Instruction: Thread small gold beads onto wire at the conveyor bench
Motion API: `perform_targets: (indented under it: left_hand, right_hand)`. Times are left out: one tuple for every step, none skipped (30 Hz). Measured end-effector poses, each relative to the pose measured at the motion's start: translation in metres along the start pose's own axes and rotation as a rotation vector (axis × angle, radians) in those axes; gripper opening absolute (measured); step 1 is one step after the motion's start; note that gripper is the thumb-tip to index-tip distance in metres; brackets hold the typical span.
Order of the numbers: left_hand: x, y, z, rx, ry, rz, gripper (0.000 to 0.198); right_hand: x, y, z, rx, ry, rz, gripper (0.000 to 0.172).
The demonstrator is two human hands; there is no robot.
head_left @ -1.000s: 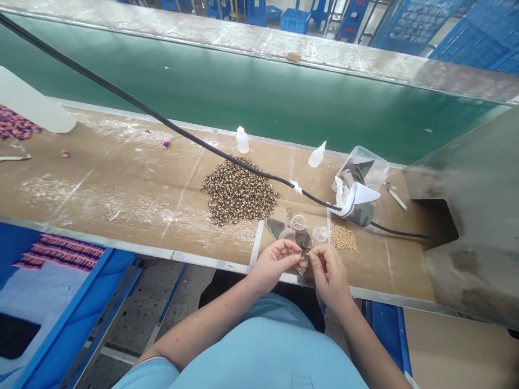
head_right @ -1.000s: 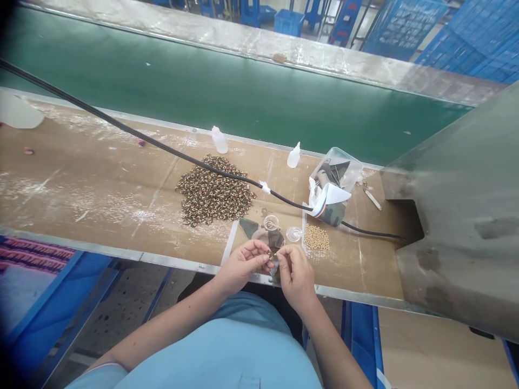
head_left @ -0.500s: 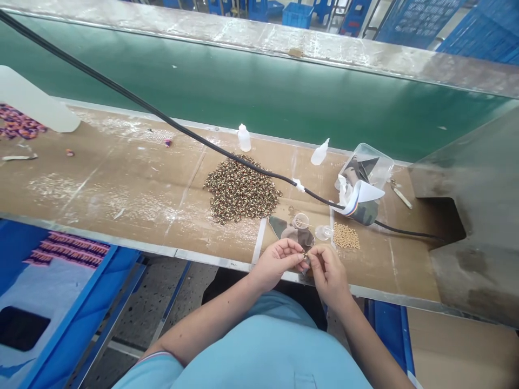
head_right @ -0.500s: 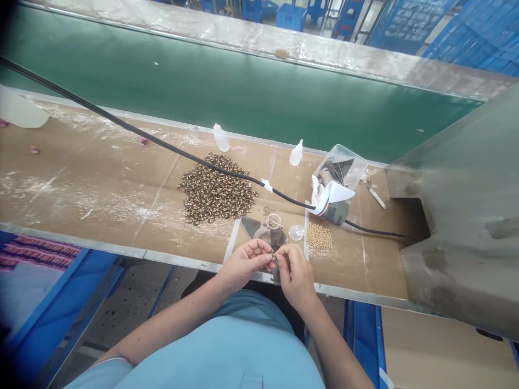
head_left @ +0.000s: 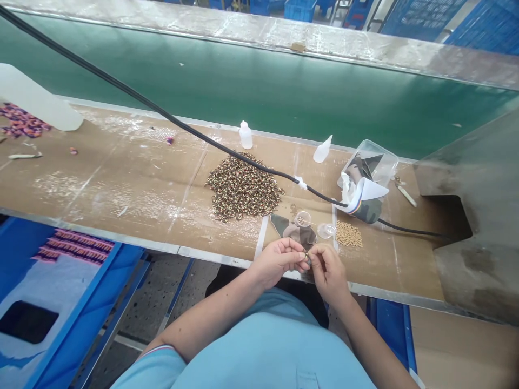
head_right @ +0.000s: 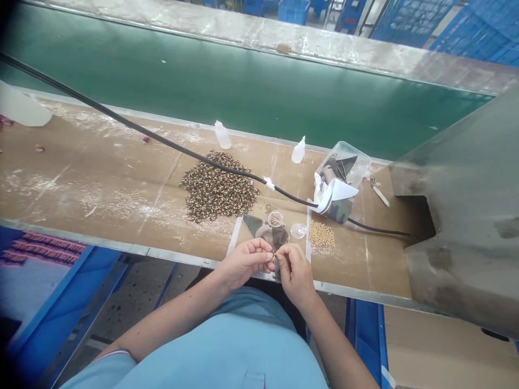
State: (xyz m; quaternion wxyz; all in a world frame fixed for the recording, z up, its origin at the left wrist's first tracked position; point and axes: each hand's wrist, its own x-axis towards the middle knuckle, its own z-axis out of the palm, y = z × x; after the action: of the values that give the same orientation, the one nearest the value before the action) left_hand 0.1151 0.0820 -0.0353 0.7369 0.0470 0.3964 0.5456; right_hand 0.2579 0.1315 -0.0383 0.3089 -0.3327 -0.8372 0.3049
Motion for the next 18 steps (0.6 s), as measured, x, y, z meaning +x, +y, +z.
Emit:
perform_targets:
  left_hand:
    - [0.0, 0.0, 0.0, 0.003, 0.007, 0.001, 0.037]
    - [0.0, 0.0, 0.001, 0.007, 0.013, 0.003, 0.037]
    - [0.0, 0.0, 0.001, 0.012, 0.018, 0.004, 0.037]
    - [0.0, 0.0, 0.001, 0.017, 0.022, 0.004, 0.037]
    - [0.0, -0.001, 0.001, 0.02, 0.023, 0.004, 0.038]
    - [0.0, -0.001, 0.001, 0.021, 0.024, 0.005, 0.038]
    - [0.0, -0.001, 0.001, 0.02, 0.023, 0.01, 0.038]
    - [0.0, -0.001, 0.0, 0.02, 0.019, 0.015, 0.038]
    - [0.0, -0.002, 0.0, 0.023, 0.015, 0.022, 0.038]
    - [0.0, -0.002, 0.0, 0.028, 0.009, 0.029, 0.037]
    - [0.0, -0.002, 0.0, 0.036, 0.003, 0.036, 0.037]
    - [0.0, -0.003, -0.001, 0.044, -0.001, 0.045, 0.037]
    - [0.0, -0.004, -0.001, 0.054, -0.002, 0.059, 0.037]
    - [0.0, -0.005, -0.001, 0.064, 0.003, 0.078, 0.037]
    - [0.0, -0.007, 0.0, 0.075, 0.014, 0.102, 0.037]
    - [0.0, -0.008, 0.0, 0.09, 0.029, 0.133, 0.037]
    - [0.0, -0.011, 0.0, 0.109, 0.043, 0.166, 0.038]
    - [-0.001, -0.013, 0.001, 0.135, 0.052, 0.203, 0.037]
  right_hand:
    - [-0.001, 0.001, 0.001, 0.002, 0.007, -0.002, 0.013]
    - [-0.002, 0.002, 0.002, 0.004, 0.008, -0.003, 0.013]
    - [-0.002, 0.003, 0.002, 0.006, 0.004, -0.002, 0.013]
    - [-0.002, 0.004, 0.002, 0.008, -0.005, 0.001, 0.014]
    - [-0.002, 0.005, 0.001, 0.007, -0.015, 0.003, 0.014]
    - [-0.002, 0.005, 0.001, 0.006, -0.022, 0.004, 0.014]
    - [-0.001, 0.006, 0.0, 0.005, -0.027, 0.005, 0.014]
    - [-0.001, 0.006, -0.001, 0.005, -0.031, 0.007, 0.013]
    - [-0.001, 0.006, -0.002, 0.009, -0.03, 0.011, 0.013]
    - [-0.001, 0.006, -0.003, 0.015, -0.026, 0.018, 0.013]
    - [-0.001, 0.006, -0.004, 0.021, -0.017, 0.031, 0.012]
    - [-0.002, 0.006, -0.005, 0.026, -0.003, 0.046, 0.011]
    - [-0.004, 0.006, -0.005, 0.032, 0.011, 0.061, 0.01]
    - [-0.005, 0.006, -0.006, 0.037, 0.024, 0.076, 0.009]
    - [-0.007, 0.006, -0.006, 0.042, 0.03, 0.092, 0.009]
    - [-0.009, 0.006, -0.007, 0.046, 0.027, 0.105, 0.01]
    - [-0.011, 0.005, -0.007, 0.05, 0.023, 0.115, 0.01]
    - [-0.012, 0.004, -0.007, 0.052, 0.023, 0.121, 0.01]
